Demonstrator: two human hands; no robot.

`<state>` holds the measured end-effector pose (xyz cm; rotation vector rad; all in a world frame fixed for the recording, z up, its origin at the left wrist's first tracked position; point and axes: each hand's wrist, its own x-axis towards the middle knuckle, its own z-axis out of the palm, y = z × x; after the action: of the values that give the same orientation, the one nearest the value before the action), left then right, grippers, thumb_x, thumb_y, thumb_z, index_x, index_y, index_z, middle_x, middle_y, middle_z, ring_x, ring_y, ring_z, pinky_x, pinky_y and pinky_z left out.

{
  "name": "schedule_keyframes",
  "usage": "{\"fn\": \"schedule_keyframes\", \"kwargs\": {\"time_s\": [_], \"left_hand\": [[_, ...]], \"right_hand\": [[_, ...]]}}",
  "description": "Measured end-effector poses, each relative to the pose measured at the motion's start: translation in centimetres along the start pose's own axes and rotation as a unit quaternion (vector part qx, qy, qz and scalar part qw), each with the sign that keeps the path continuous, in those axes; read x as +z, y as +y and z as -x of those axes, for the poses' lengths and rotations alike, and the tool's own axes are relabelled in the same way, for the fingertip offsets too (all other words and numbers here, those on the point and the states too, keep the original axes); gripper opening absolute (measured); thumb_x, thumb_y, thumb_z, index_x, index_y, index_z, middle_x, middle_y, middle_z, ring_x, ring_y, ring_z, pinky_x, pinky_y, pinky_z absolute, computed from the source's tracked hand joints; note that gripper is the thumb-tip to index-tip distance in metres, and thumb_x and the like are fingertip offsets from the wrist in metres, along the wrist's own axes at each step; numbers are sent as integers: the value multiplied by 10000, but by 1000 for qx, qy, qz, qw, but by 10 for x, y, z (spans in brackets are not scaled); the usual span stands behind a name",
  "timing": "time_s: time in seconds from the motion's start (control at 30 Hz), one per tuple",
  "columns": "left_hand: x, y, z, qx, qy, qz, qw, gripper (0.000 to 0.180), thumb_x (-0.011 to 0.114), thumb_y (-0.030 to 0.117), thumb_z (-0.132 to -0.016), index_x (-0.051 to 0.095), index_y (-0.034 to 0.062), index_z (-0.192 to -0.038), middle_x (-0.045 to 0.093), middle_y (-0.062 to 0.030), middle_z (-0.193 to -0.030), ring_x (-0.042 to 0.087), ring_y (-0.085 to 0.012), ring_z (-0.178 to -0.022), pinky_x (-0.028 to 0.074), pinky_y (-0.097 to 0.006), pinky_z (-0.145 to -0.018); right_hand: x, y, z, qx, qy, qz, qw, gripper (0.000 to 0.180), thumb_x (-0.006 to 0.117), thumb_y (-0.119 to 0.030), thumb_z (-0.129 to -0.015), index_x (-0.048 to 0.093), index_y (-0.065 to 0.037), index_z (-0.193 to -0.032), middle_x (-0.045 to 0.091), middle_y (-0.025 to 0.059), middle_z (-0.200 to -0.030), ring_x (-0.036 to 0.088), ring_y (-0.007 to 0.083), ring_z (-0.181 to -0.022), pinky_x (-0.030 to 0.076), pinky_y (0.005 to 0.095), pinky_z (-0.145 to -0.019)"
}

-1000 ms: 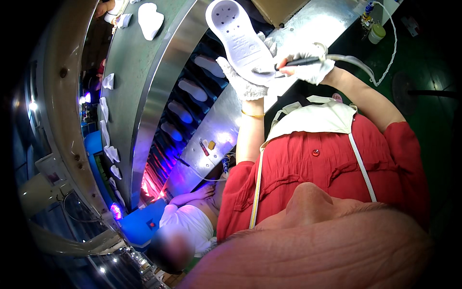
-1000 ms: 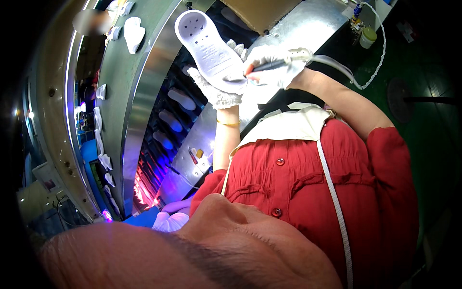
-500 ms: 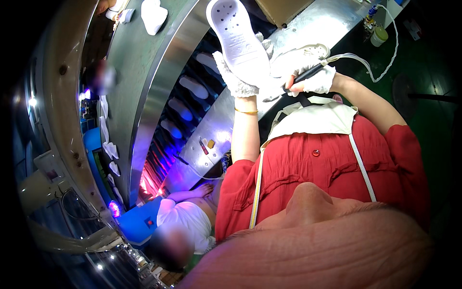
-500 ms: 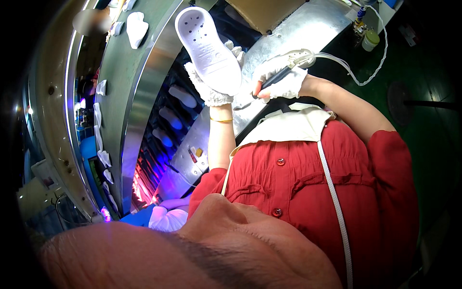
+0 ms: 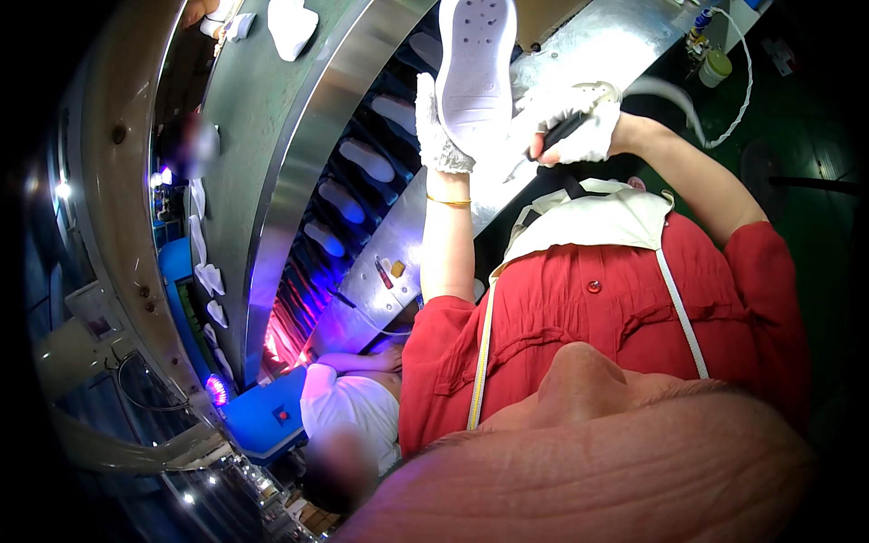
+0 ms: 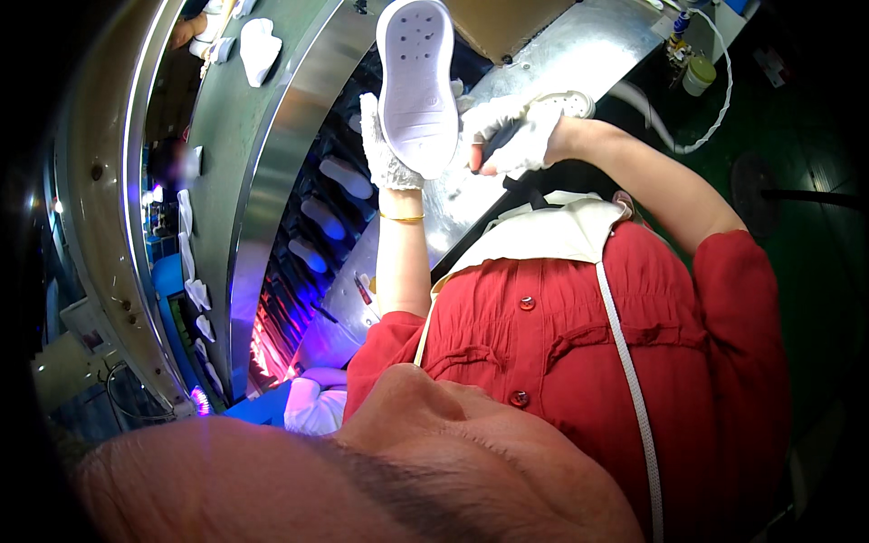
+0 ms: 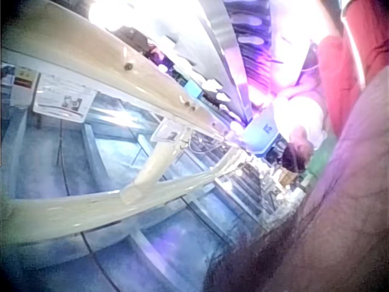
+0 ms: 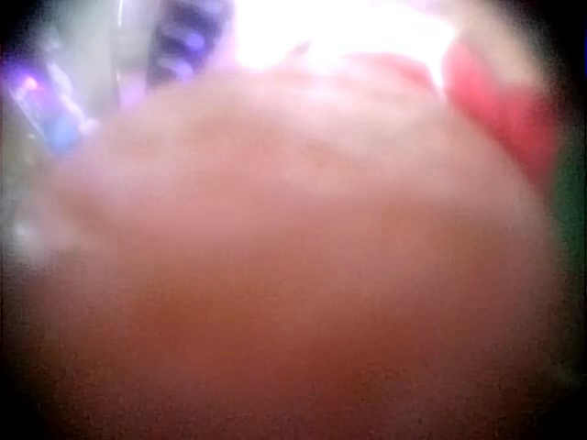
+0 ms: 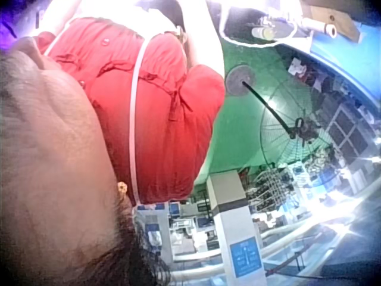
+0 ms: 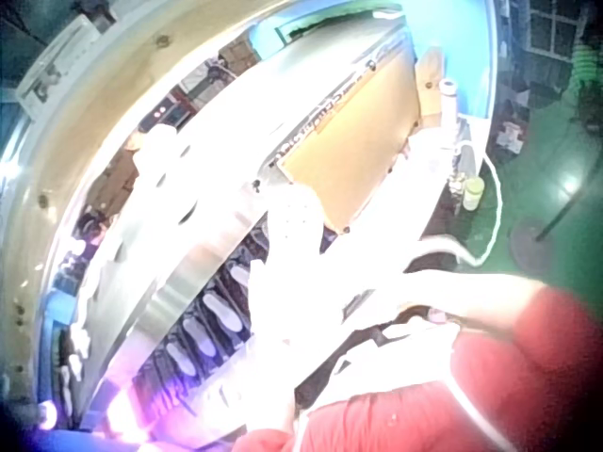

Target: The person wipes the bottom of shoe soles with a tool and then places the soles onto an assembly line conveyor.

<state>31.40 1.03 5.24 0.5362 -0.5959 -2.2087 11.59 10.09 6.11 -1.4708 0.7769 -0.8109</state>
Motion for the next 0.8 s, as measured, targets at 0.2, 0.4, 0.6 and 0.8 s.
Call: {"fn": "schedule_keyframes", "kwargs": {"time_s": [0.2,0.4,0.6,0.8], "left_hand": [[18,2,-1,-74,21,-47,996,552,430,470,-924,513,-4,-1196,613,-148,-1076,615,-264,-942,519,-377,-809],[3,2,-16,-113,77,-175,975,457,549,422,-882,605,15,-1082,652,-121,-967,636,-221,-832,533,-308,-713],[-6,-1,-20,-162,87,-239,954,407,612,373,-857,618,35,-1083,659,-99,-972,639,-193,-832,533,-269,-699],[-2,-5,-28,-178,102,-312,928,343,545,306,-916,596,56,-1144,644,-87,-1034,626,-159,-893,509,-223,-755]], "right_hand": [[-5,-5,-2,-45,84,48,994,131,684,-44,-734,635,-35,-855,631,55,-855,595,138,-810,478,263,-734],[-3,-7,-15,-35,77,237,968,124,676,-74,-733,652,-72,-854,652,67,-853,616,181,-814,482,278,-754],[-27,-27,-13,125,20,224,966,92,678,-34,-705,684,-66,-791,671,69,-824,639,174,-792,502,270,-696],[-27,-13,-8,28,81,261,962,76,697,-36,-703,683,-66,-771,668,69,-827,627,161,-792,499,276,-697]]}}
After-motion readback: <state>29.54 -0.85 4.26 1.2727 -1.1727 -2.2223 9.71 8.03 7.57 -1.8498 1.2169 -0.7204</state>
